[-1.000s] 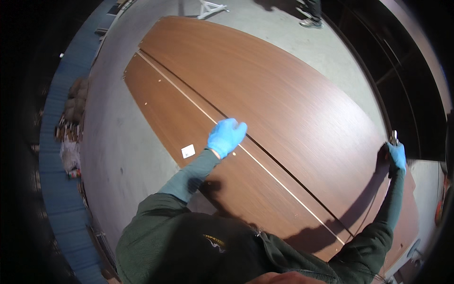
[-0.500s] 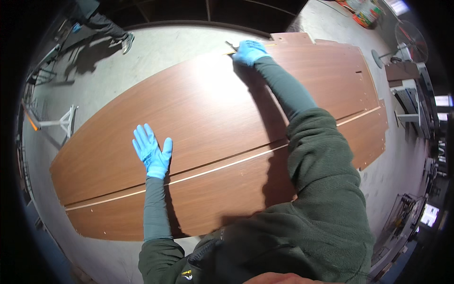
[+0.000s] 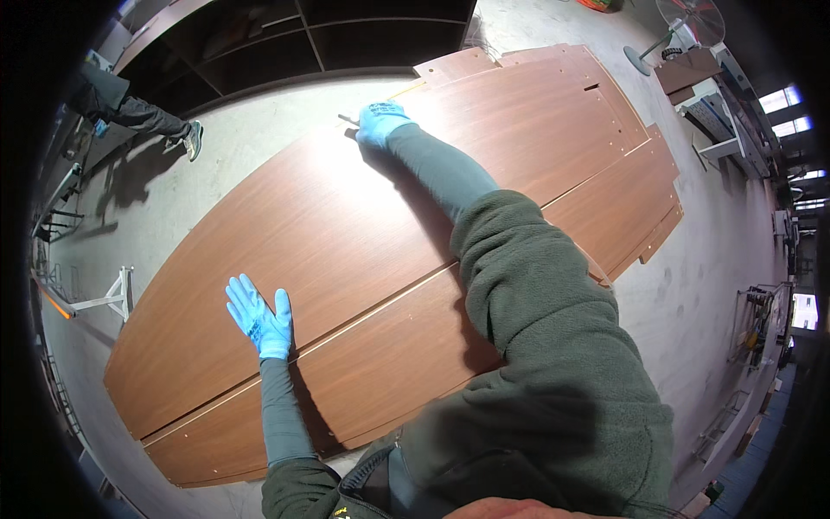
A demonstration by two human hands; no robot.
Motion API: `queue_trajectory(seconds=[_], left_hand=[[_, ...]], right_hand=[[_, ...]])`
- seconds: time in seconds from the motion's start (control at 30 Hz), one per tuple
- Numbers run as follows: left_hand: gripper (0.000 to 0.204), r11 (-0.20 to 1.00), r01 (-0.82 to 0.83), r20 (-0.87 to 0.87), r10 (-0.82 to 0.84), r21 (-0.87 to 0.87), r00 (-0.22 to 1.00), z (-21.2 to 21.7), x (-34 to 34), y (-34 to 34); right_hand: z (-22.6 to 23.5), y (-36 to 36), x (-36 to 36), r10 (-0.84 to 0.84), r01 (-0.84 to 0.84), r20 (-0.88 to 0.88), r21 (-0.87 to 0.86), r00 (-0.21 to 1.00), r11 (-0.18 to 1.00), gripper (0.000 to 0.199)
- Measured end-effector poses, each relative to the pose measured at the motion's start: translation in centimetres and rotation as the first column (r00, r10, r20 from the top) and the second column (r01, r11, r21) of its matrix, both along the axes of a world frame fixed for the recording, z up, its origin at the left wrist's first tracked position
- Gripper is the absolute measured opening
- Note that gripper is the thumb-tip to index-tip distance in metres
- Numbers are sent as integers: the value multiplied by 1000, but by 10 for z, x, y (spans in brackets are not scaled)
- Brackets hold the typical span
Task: The person lifts and positions large wooden panels on a work surface, aligning edges and using a handheld tool to mark or fasten joints. The person repeatedly adjusts panel placement and uses the tool along seams and pre-drilled holes to secure the assembly.
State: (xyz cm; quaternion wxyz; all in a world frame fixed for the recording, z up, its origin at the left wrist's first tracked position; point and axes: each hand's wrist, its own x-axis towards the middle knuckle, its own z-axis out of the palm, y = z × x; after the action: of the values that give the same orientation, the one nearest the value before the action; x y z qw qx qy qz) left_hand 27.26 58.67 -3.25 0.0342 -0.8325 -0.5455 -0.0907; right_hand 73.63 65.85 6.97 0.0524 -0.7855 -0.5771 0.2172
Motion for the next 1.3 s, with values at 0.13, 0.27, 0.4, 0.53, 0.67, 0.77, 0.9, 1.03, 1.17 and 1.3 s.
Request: queue_trajectory(seconds=[0.13, 0.27, 0.4, 0.53, 0.67, 0.77, 0.9, 1.03, 1.17, 1.3], left_hand=[[95, 1000, -4, 16, 4, -14, 1000, -2, 0, 1], [96, 1000, -1, 20, 1, -11, 1000, 0, 2, -3], [97, 997, -56, -20, 55, -58, 998, 6, 3, -6], [100, 990, -99, 27, 103, -104, 994, 16, 12, -13], [100, 961, -100, 106, 131, -257, 986, 28, 43, -57], [91, 990, 59, 252, -26, -125, 967, 35, 88, -131], [94, 987, 125, 278, -93, -102, 956, 34, 173, -217], [96, 996, 66, 166, -56, -54, 985, 29, 212, -250], [97, 993, 84, 101, -76, -77, 992, 20, 212, -247], [98, 994, 72, 74, -66, -77, 995, 12, 216, -246]], right_hand=[[18, -19, -14, -13, 12, 7, 74, 1000, 997, 48], [48, -71, -13, -34, 60, -220, 114, 975, 992, 31], [64, -178, 3, -137, 247, -706, 54, 694, 968, 32], [51, -290, 18, -313, 435, -916, -182, 250, 882, 25], [21, -386, 48, -519, 659, -844, -315, 134, 683, 15], [-12, -432, 68, -416, 716, -905, -349, -89, 605, 22], [-42, -462, 124, -375, 600, -898, -435, -232, 671, 30], [-48, -500, 163, -378, 433, -870, -487, -317, 758, 19], [-34, -535, 183, -390, 467, -870, -492, -302, 735, 16], [-24, -550, 199, -416, 507, -866, -500, -278, 702, 14]])
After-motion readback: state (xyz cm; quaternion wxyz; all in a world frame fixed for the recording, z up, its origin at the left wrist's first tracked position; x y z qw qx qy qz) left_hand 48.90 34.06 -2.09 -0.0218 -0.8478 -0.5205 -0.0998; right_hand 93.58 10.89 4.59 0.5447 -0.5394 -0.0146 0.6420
